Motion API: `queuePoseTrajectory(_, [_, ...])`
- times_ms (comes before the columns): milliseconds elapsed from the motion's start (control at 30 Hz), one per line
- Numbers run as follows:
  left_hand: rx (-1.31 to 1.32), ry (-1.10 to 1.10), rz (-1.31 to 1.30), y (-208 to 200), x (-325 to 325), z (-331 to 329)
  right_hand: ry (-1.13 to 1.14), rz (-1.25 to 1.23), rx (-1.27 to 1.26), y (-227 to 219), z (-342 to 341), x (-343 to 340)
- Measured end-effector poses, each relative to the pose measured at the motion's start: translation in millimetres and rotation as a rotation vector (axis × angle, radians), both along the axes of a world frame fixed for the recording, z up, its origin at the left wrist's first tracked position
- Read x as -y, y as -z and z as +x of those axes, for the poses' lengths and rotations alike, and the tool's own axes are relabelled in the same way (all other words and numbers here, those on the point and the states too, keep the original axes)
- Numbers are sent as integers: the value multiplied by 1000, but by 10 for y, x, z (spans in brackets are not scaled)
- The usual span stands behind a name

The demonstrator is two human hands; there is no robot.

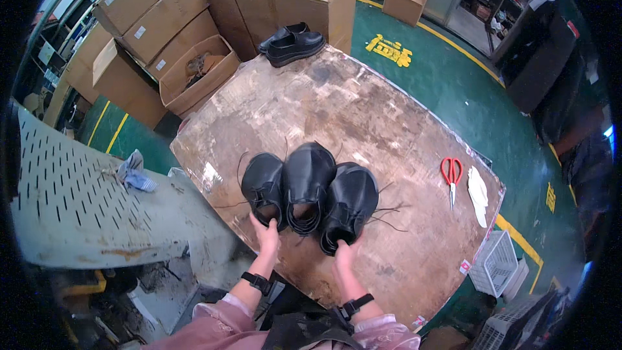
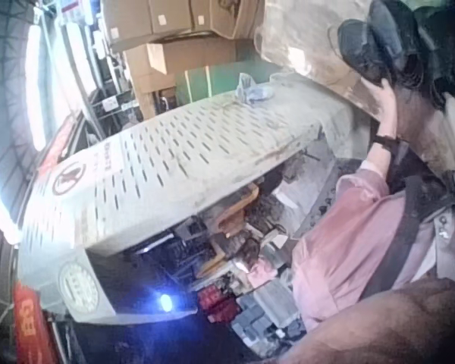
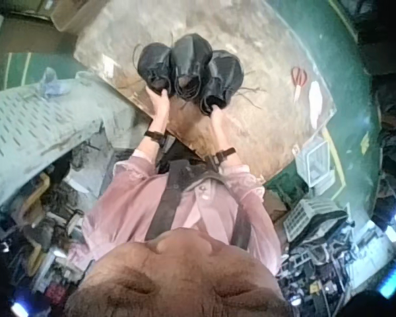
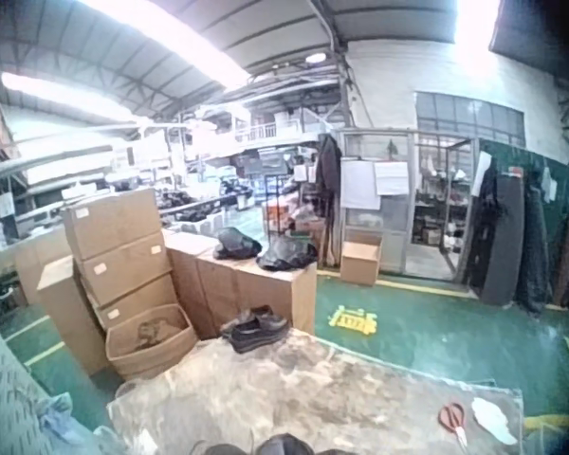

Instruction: Shaping and inspecting shoe upper components using a industrial lasting machine.

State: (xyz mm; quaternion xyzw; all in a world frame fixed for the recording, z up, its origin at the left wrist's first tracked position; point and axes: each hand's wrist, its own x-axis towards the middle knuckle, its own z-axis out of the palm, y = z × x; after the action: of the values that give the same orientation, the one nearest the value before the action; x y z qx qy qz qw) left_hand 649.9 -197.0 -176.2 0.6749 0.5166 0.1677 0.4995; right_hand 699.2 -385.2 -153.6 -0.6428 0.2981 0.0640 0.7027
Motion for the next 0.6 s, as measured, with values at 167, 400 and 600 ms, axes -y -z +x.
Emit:
queuePoseTrajectory(167, [120,-41,-64,46,-638,871,-52,78,133,345,1085,-804])
queuePoseTrajectory(400, [-44,26,-16,161,-1819,2049,-218,220,44,155,2893,-1483])
queuePoseTrajectory(600, [193,232,207,176,-2502,2321,-474,438,212,-260,3486,-1545])
